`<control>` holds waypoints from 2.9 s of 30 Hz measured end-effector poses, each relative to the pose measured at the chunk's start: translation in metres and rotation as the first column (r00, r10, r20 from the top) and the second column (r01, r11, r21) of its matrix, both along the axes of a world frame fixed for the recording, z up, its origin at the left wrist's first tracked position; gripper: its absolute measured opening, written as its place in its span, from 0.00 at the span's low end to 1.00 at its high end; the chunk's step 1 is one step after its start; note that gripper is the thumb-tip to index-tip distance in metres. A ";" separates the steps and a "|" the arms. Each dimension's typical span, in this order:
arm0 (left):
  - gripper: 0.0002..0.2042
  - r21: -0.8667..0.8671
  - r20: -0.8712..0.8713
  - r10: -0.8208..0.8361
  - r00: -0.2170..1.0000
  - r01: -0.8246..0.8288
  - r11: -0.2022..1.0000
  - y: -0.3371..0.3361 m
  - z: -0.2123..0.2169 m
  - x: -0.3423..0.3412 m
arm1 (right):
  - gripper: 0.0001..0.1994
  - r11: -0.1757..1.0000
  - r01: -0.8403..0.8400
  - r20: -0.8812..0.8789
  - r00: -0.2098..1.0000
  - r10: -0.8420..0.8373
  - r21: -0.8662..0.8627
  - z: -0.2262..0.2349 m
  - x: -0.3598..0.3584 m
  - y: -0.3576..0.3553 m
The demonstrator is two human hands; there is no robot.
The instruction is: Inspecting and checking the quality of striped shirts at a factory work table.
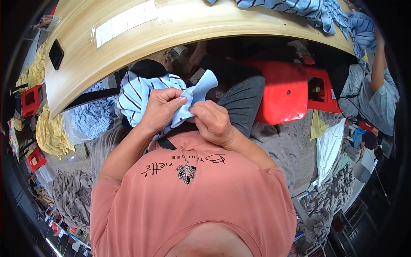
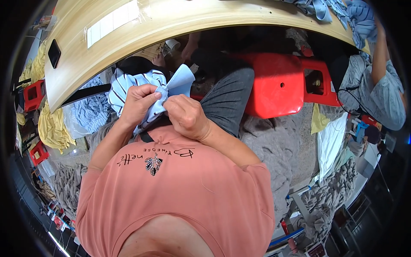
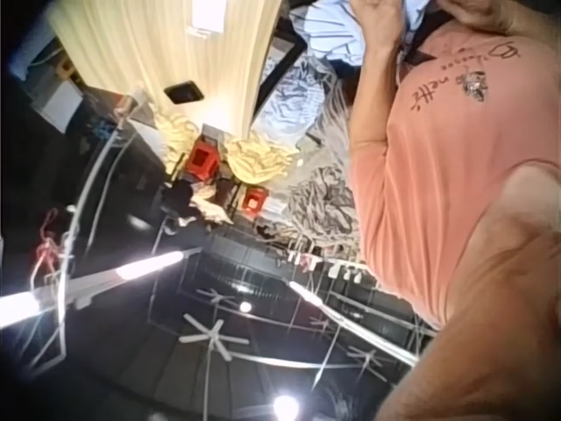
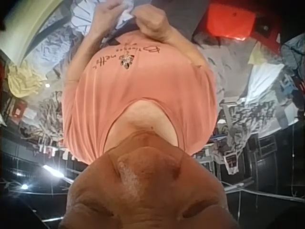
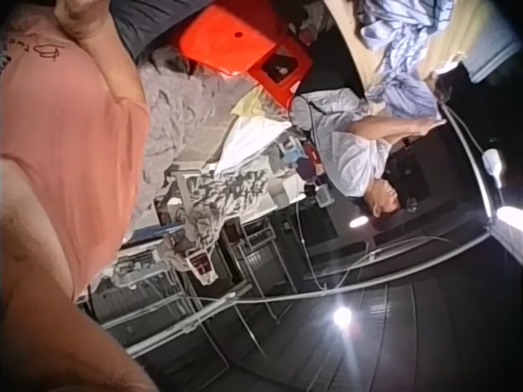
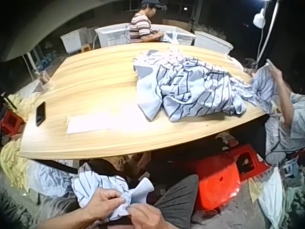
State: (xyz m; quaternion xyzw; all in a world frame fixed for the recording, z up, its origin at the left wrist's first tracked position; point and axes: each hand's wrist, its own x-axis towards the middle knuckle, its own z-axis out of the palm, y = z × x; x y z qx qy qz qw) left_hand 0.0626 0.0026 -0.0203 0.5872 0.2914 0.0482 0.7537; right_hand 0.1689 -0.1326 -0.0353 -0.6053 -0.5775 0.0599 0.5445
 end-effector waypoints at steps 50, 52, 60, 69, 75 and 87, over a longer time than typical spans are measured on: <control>0.03 0.938 0.057 -0.101 0.993 -0.019 0.345 -0.023 -0.011 -0.004 | 0.04 0.948 -0.001 -0.509 0.844 -0.171 -0.319 -0.014 -0.005 0.014; 0.04 0.949 0.086 -0.102 0.991 -0.050 0.313 -0.019 -0.010 -0.001 | 0.03 0.953 0.031 -0.459 0.871 -0.174 -0.302 -0.013 -0.005 0.020; 0.05 0.942 0.217 -0.077 0.973 -0.188 0.277 -0.019 -0.019 -0.007 | 0.05 0.974 -0.020 -0.488 0.867 -0.096 -0.227 -0.011 -0.003 0.015; 0.04 0.923 0.174 -0.080 0.982 -0.134 0.362 -0.018 -0.016 0.000 | 0.05 0.923 0.013 -0.211 0.972 -0.101 -0.384 -0.012 -0.005 0.021; 0.03 0.915 0.185 -0.128 0.974 -0.124 0.383 -0.017 -0.030 0.006 | 0.05 0.883 0.136 -0.207 0.946 -0.251 -0.449 -0.024 -0.005 0.019; 0.04 0.930 0.185 -0.153 0.971 -0.122 0.348 -0.023 -0.021 0.018 | 0.04 0.889 0.252 -0.178 0.924 -0.339 -0.383 -0.025 0.001 0.024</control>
